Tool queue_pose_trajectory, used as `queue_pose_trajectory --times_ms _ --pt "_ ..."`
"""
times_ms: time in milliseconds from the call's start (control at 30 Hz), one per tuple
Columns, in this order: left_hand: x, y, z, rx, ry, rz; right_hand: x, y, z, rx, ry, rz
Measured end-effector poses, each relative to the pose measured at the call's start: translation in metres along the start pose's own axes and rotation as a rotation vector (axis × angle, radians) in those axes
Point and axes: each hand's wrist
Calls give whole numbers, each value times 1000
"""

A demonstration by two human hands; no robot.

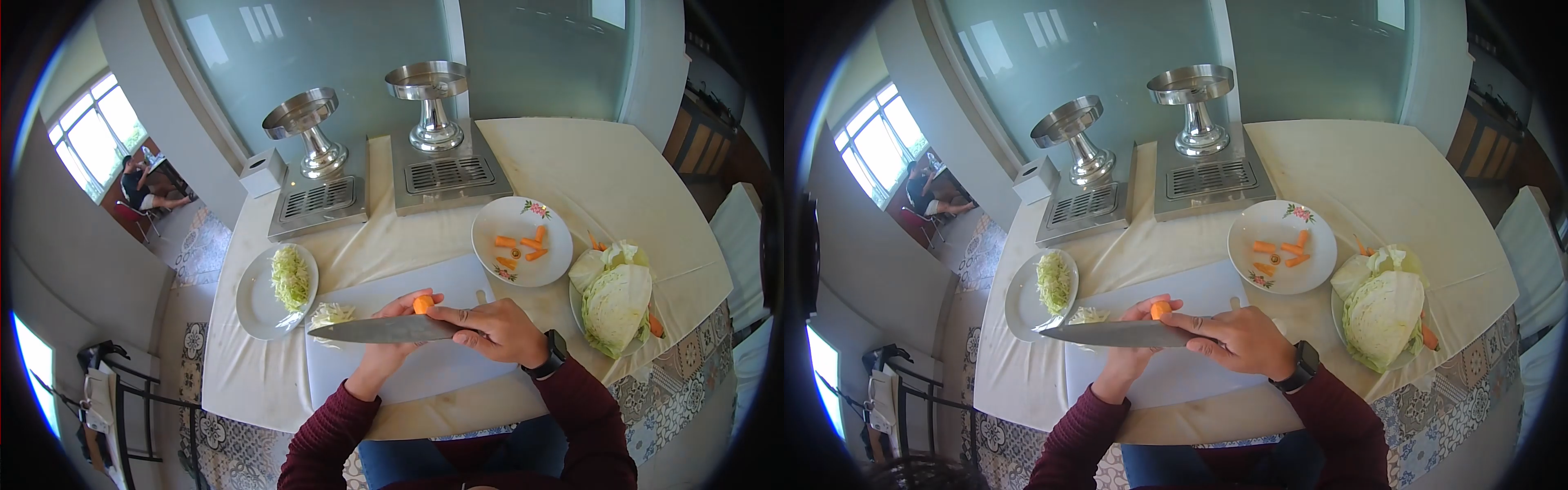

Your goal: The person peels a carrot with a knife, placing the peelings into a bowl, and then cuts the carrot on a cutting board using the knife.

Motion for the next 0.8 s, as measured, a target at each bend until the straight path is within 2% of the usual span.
queue_pose_trajectory --times_ms 33,167,267,667,800 --pt "-3 1 2 1 -78 -29 1 0 3 6 11 11" --pt "1 2 -5 -20 6 -16 0 -2 8 32 -139 -13" --pt "3 2 -5 -36 4 14 4 1 8 -111 -223 -58" --pt "5 -4 -3 -17 61 15 4 2 5 -42 -6 -104" --pt "5 -4 -1 -20 82 21 -5 1 11 0 -23 -41"
Point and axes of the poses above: each hand's wrist, its own y-axis away from the middle knuckle, its own x-axis out of the back of the hand, z = x × y, and after that the axes turned 15 degrees about -x, right-handed
